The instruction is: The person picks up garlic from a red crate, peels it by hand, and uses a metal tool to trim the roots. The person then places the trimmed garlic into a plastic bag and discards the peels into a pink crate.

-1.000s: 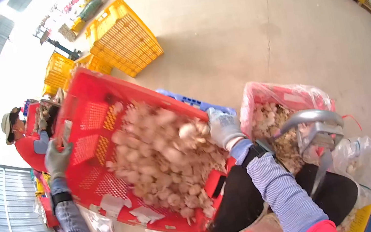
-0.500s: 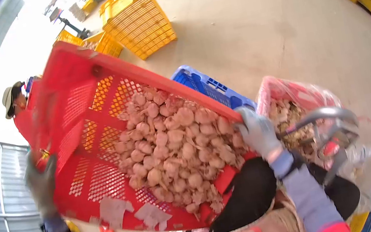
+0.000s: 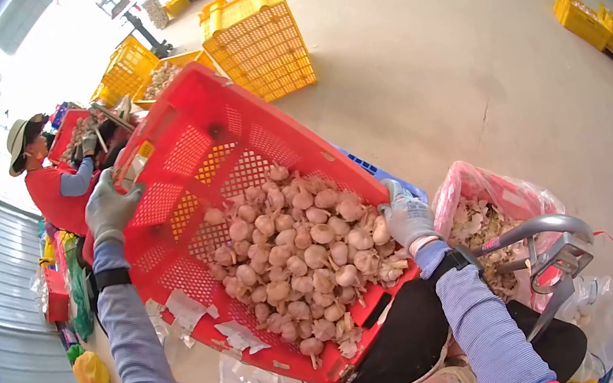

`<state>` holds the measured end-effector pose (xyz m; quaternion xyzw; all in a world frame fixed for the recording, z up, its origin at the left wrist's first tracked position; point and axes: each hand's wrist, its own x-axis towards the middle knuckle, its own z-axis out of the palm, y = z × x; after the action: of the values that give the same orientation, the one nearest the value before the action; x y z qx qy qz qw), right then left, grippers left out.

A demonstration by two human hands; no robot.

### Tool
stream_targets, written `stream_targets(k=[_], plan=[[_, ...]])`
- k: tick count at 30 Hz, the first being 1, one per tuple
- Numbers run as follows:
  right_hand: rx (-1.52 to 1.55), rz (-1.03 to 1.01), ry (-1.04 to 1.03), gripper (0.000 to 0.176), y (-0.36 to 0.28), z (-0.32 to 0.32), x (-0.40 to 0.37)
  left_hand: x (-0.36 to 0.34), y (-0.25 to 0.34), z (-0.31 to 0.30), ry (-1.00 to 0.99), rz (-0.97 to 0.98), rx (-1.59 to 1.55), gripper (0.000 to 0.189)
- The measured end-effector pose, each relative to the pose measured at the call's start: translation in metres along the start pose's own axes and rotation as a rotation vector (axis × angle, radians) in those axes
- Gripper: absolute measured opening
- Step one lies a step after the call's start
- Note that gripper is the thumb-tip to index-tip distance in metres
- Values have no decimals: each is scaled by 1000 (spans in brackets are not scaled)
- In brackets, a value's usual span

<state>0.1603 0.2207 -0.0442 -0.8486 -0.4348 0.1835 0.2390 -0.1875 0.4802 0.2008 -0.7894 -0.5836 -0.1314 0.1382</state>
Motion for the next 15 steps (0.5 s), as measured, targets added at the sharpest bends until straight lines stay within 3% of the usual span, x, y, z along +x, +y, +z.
stream_targets(k=[3, 8, 9, 11, 13, 14, 15], plan=[[-14, -89, 71, 52, 14, 0, -4, -2, 0, -3, -9, -28, 12, 65], [11, 87, 21, 51, 28, -3, -28, -36, 21, -47, 97, -14, -47, 66], [15, 43, 27, 50, 20, -15, -32, -35, 25, -47, 112, -15, -48, 68], [-82, 34, 32, 48, 23, -3, -32, -29, 7, -19, 161, 4, -33, 65], [-110, -51, 78, 49, 30, 12, -17, -5, -3, 2, -1, -106, 11, 65], [-102, 1, 37, 50, 19, 4, -14, 3, -5, 4, -79, -152, 34, 64], [-102, 63, -16, 51, 3, -9, -22, 1, -5, 8, 45, -54, 49, 64]])
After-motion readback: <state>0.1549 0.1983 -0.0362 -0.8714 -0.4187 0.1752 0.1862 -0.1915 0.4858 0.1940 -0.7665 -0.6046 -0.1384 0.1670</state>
